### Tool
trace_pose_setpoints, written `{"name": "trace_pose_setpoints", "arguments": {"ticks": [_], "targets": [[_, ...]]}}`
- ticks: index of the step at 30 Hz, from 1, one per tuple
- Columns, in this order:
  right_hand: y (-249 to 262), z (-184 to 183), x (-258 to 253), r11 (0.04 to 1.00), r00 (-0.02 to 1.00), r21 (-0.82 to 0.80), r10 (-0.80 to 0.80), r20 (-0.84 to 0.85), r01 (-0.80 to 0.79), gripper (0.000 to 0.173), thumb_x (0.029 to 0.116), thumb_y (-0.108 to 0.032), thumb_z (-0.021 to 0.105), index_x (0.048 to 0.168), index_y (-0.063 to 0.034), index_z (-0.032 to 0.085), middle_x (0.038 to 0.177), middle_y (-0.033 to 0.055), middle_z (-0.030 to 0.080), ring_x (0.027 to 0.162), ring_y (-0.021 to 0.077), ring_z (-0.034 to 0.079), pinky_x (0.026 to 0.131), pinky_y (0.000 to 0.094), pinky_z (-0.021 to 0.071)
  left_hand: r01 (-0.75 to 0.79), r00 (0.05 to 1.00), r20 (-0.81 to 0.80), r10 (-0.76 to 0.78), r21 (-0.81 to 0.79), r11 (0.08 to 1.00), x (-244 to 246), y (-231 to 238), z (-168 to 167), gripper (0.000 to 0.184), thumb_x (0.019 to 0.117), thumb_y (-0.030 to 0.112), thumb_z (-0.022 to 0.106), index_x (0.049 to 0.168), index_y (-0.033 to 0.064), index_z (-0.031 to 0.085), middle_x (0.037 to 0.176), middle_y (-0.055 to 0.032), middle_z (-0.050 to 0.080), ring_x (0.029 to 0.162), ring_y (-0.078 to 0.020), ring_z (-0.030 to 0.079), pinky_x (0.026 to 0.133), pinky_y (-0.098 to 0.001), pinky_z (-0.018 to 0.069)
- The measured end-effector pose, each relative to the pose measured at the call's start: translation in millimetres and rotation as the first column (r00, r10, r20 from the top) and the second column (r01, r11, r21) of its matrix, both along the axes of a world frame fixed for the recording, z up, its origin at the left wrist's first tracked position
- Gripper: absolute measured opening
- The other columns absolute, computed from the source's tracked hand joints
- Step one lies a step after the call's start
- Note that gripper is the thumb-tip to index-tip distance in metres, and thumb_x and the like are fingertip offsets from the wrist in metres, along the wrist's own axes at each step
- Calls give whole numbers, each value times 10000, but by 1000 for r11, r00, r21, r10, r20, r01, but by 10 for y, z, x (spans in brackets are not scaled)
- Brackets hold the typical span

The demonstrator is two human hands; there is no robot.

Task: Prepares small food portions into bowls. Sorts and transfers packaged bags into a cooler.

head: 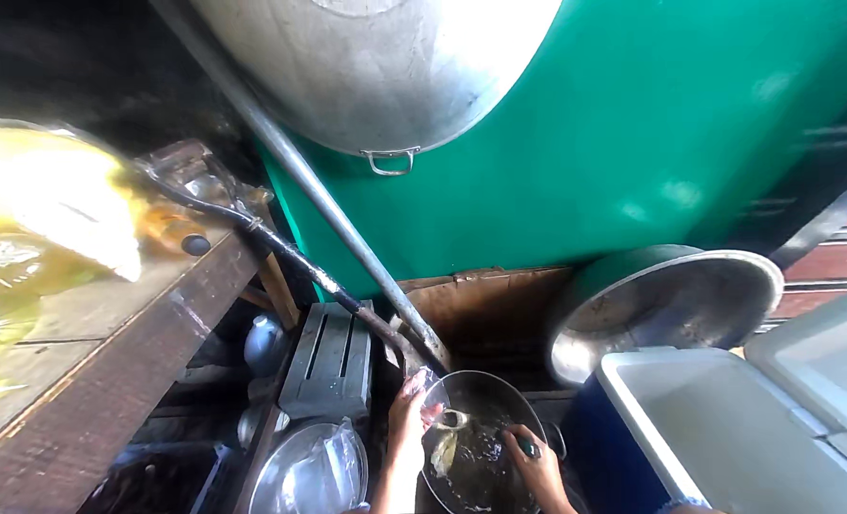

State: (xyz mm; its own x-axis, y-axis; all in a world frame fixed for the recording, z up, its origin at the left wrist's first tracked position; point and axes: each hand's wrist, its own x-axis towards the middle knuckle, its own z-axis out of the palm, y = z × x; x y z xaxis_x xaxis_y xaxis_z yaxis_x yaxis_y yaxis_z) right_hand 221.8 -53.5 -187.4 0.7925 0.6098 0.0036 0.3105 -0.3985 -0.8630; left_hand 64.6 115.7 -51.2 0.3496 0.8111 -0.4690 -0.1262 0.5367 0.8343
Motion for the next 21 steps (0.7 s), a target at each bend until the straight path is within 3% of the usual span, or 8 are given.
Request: {"name": "trace_pose_setpoints", "arguments": {"ticks": [2, 8, 16, 19, 21], "targets": [[16, -32, 22, 999, 1000, 30, -11, -4, 12, 232, 957, -246, 662, 1045, -61, 771, 937, 103, 761, 838, 221, 725, 820, 493, 569, 16, 1000, -13, -16, -5, 1000, -2, 1, -4, 350, 1069, 83, 504, 1412, 72, 571, 1342, -147, 606, 746, -181, 663, 624, -304, 557], [144, 120, 115, 946, 889, -15, -309, -338, 323, 221, 998, -242, 660, 1055, -44, 738, 859, 124, 727, 725, 241, 696, 724, 480, 579, -4, 999, -48, 2, -34, 999, -18, 22, -16, 344, 1032, 114, 593, 1375, 90, 604, 1280, -120, 638, 755, -161, 634, 619, -290, 523], [30, 534, 383, 973, 966, -46, -229, -121, 225, 225, 992, -286, 659, 1046, -91, 758, 837, 84, 737, 712, 221, 701, 715, 484, 571, 15, 998, -52, -19, -80, 997, 72, -15, -62, 311, 1071, 164, 533, 1366, 88, 597, 1128, -149, 637, 716, -184, 621, 633, -316, 533], [1, 834, 576, 975, 976, -82, -210, -50, 205, 232, 992, -303, 649, 1037, -102, 756, 795, 60, 731, 673, 196, 689, 686, 462, 560, 93, 992, -79, -95, -33, 995, 164, -64, -122, 323, 1087, 164, 501, 1388, 90, 591, 1237, -171, 625, 788, -211, 642, 669, -337, 541], [-16, 1094, 701, 978, 984, -121, -172, -32, 167, 253, 990, -320, 643, 1055, -102, 755, 835, 78, 737, 725, 216, 703, 724, 480, 564, 143, 982, -127, -140, 13, 990, 244, -102, -178, 332, 1093, 161, 486, 1399, 97, 597, 1332, -171, 607, 854, -235, 659, 693, -363, 539]]}}
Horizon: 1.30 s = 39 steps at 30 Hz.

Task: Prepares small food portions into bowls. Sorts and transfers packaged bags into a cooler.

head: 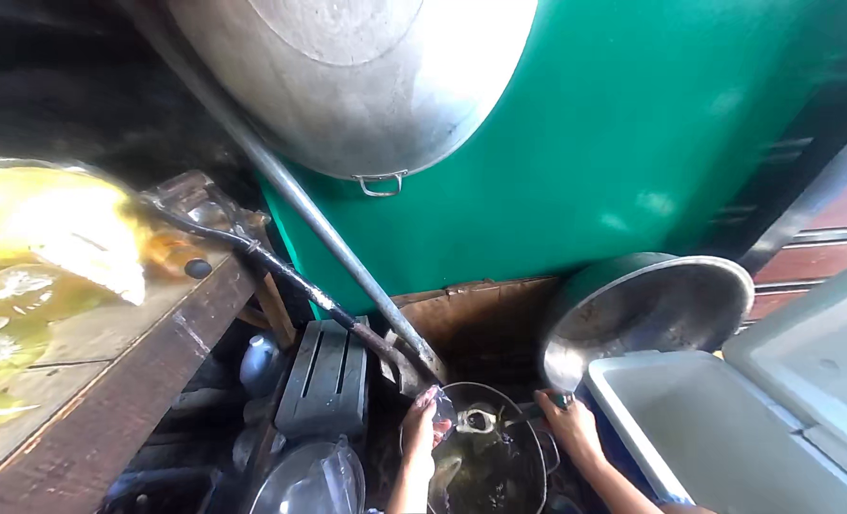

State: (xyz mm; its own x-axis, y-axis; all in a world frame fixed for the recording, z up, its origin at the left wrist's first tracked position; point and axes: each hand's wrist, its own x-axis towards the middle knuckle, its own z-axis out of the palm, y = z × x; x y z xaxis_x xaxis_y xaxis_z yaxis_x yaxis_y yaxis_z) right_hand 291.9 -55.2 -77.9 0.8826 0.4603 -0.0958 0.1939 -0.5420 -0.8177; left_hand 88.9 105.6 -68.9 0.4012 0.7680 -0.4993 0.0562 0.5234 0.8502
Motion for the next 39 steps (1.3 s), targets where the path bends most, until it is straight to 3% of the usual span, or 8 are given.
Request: {"name": "trace_pose_setpoints", "arguments": {"ticks": [4, 7, 13, 15, 20, 25, 30, 39], "targets": [[35, 519, 222, 998, 998, 36, 58, -11, -57, 239, 980, -320, 648, 1033, -103, 734, 797, 58, 719, 657, 183, 691, 652, 414, 588, 45, 998, -48, -41, 88, 995, 143, -53, -150, 346, 1072, 154, 530, 1398, 58, 595, 1459, -167, 551, 1070, -310, 659, 813, -465, 560], [83, 1017, 261, 995, 996, 56, 87, -14, -86, 222, 983, -296, 652, 1020, -89, 726, 789, 43, 715, 644, 152, 690, 644, 367, 592, -20, 996, -81, 24, 45, 999, 202, -72, -171, 413, 1075, 338, 544, 1388, 74, 600, 1399, -188, 551, 936, -293, 633, 722, -426, 532], [347, 1724, 103, 970, 966, -89, 234, 111, -225, 230, 980, -331, 653, 982, -118, 741, 750, 30, 709, 631, 143, 681, 660, 377, 581, 16, 997, -76, -16, -3, 1000, 229, -85, -88, 640, 1092, 573, 281, 1415, 117, 593, 1392, -154, 597, 863, -254, 641, 683, -387, 505], [477, 1857, -47, 944, 931, -147, 318, 176, -295, 239, 988, -326, 650, 949, -105, 732, 760, 55, 698, 664, 178, 681, 693, 420, 571, 80, 993, -84, -81, -13, 997, 239, -98, -81, 706, 1075, 624, 225, 1459, 136, 562, 1394, -193, 590, 916, -301, 658, 758, -445, 527], [816, 1982, -313, 887, 861, -270, 440, 256, -374, 289, 994, -340, 639, 897, -76, 706, 776, 103, 683, 740, 255, 682, 733, 488, 540, 7, 995, -98, -6, 4, 1000, 258, -86, -170, 759, 1060, 656, 190, 1474, 124, 540, 1330, -245, 600, 883, -336, 655, 736, -477, 539], [941, 1809, -81, 916, 907, -159, 392, 155, -369, 275, 992, -326, 664, 897, -72, 710, 736, 76, 692, 640, 186, 683, 676, 410, 580, -68, 996, -65, 65, -50, 996, 149, -1, -66, 789, 1054, 666, 133, 1489, 133, 520, 1390, -232, 568, 922, -332, 631, 741, -455, 508], [845, 1798, 115, 953, 952, -51, 302, 58, -299, 265, 982, -315, 693, 899, -63, 706, 700, 63, 697, 586, 156, 680, 621, 358, 589, -133, 988, -96, 120, -144, 981, 52, 91, -52, 822, 1014, 732, 153, 1488, 162, 507, 1075, -237, 635, 737, -271, 568, 646, -385, 468], [878, 1989, -141, 901, 861, -184, 430, 272, -392, 307, 980, -324, 675, 814, -66, 685, 698, 87, 672, 643, 221, 681, 664, 461, 567, -21, 999, -34, 19, -77, 997, 245, -63, -62, 822, 1019, 721, 124, 1485, 185, 536, 1080, -232, 664, 737, -273, 607, 669, -396, 501]]}}
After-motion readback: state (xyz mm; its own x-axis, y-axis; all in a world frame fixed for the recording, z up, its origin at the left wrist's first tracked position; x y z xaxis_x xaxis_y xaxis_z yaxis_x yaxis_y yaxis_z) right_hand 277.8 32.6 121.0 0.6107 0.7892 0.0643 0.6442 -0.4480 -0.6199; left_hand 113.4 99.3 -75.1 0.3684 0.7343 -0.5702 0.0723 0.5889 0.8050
